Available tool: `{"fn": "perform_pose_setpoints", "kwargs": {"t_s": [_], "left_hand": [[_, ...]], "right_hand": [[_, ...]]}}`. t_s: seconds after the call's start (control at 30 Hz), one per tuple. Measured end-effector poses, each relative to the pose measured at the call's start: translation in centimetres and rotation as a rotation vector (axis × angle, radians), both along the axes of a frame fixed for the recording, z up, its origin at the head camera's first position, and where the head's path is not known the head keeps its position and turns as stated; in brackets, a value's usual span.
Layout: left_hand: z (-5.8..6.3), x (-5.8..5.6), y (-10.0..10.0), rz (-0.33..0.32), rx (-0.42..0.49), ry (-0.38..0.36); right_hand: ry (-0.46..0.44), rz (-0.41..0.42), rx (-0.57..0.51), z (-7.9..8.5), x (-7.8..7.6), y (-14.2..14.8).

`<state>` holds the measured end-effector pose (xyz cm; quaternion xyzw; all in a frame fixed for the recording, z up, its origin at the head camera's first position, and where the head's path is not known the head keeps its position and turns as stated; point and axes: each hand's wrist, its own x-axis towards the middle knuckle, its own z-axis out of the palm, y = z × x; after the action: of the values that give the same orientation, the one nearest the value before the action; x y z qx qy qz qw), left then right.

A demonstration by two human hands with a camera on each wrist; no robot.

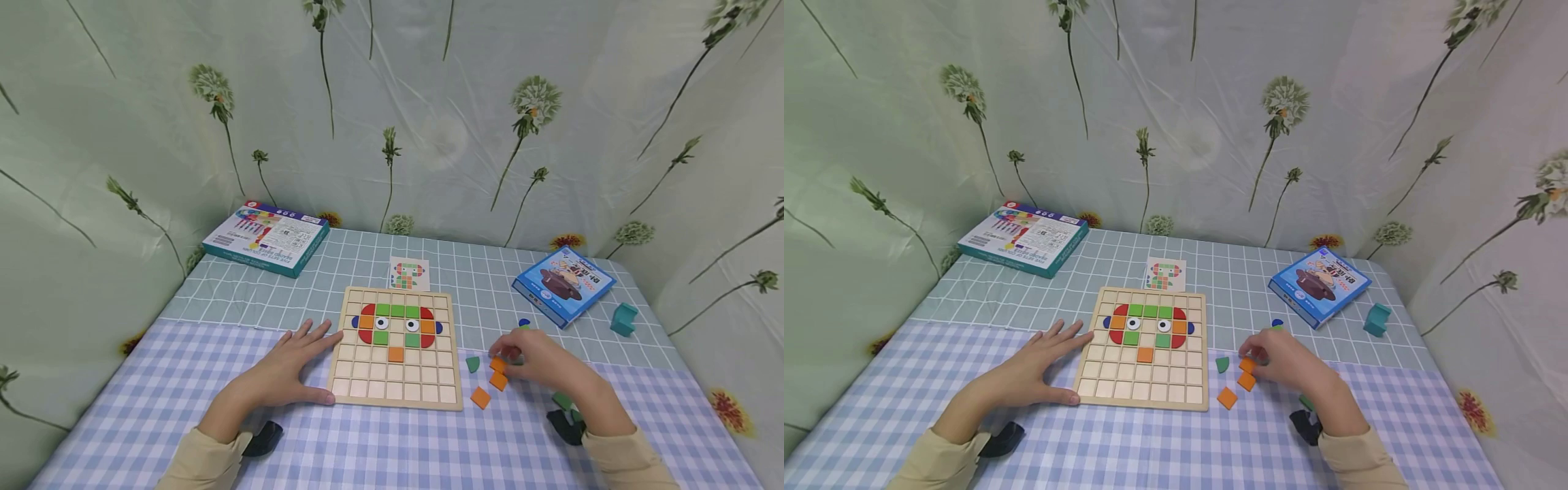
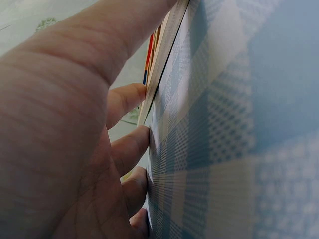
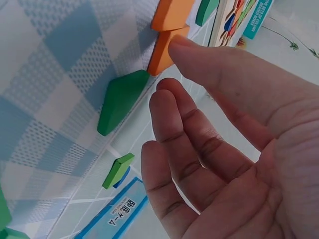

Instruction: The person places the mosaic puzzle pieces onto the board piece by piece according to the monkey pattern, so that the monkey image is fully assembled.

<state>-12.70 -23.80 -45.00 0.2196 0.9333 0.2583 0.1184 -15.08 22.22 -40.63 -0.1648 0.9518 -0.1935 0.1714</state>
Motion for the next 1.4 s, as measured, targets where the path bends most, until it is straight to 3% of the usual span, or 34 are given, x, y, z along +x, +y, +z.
{"fn": "perform_pose_setpoints", "kwargs": {"t_s": [0.5, 0.97, 1.23, 1.4], "left_hand": [[0.1, 0.1, 0.1, 0.002, -0.004, 0.006], [-0.2, 0.0, -0.1, -0.003, -0.003, 0.010], [-0.2, 0.0, -0.1, 0.001, -0.004, 0.003], [-0.4, -0.1, -0.1, 0.001, -0.011, 0.003]], "right_hand": [[-0.002, 0.016, -0.047, -0.5, 0.2, 0.0], [0.045, -0.001, 0.014, -0.6, 0.0, 0.1], [0.041, -0.059, 0.006, -0.4, -0.1, -0.4], [0.052, -0.030, -0.008, 0.4, -0.4, -1.6]]}}
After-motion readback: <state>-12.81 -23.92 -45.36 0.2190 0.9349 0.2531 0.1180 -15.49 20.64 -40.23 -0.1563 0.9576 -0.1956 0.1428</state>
